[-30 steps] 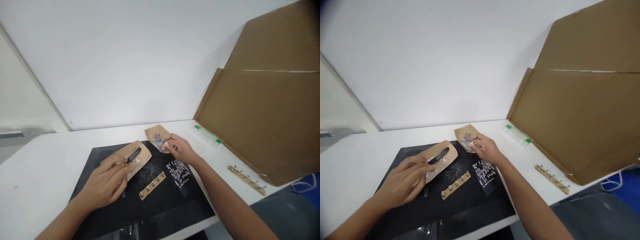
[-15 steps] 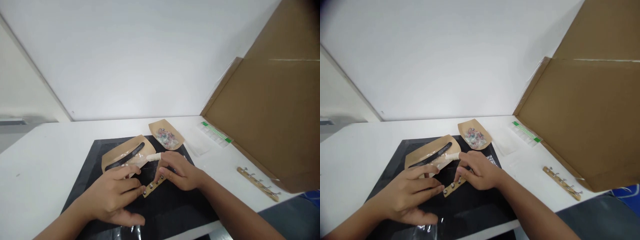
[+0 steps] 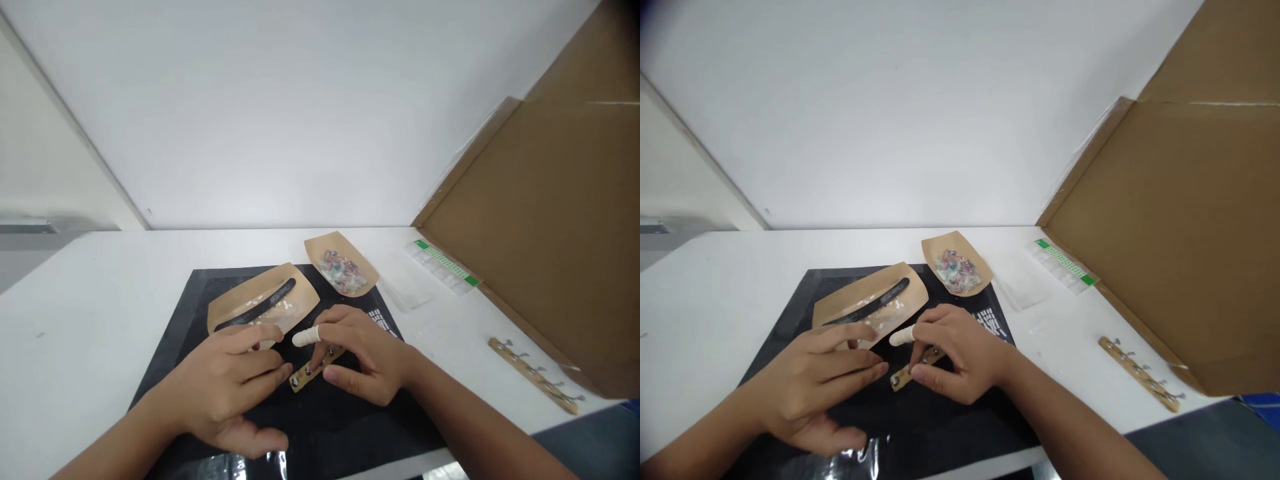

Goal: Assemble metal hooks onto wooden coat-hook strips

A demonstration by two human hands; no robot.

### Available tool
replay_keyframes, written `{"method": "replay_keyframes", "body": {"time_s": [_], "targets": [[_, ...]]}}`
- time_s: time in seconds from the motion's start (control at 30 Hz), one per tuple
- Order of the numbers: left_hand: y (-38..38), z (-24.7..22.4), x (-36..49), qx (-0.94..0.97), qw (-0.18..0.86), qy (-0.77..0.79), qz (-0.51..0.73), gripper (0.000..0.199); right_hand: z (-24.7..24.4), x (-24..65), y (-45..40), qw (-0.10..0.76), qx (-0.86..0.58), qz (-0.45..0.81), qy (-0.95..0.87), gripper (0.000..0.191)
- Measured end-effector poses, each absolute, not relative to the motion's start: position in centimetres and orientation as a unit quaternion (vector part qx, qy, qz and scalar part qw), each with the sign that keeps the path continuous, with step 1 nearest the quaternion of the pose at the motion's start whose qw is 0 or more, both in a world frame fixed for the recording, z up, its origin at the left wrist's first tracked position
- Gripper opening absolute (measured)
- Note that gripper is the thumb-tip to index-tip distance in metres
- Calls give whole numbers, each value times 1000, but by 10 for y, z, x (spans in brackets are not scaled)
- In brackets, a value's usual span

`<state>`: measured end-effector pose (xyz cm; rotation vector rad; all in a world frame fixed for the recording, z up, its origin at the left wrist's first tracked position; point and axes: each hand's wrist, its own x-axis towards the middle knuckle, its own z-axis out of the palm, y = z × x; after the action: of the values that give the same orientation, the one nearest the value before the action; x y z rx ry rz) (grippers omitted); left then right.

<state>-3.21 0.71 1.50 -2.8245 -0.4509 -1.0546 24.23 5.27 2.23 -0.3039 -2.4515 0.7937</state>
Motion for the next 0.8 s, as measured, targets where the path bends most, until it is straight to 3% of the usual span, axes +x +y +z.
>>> {"method": "replay_keyframes", "body": {"time_s": [0.57,0.8], "targets": [[11,14,-34,-926,37,-139,-348,46,26,244,51,293,-116,298,-901,13],[10,19,-32,-921,79,-163,-344,9,28,235,46,234,-89,351,-902,24]]}}
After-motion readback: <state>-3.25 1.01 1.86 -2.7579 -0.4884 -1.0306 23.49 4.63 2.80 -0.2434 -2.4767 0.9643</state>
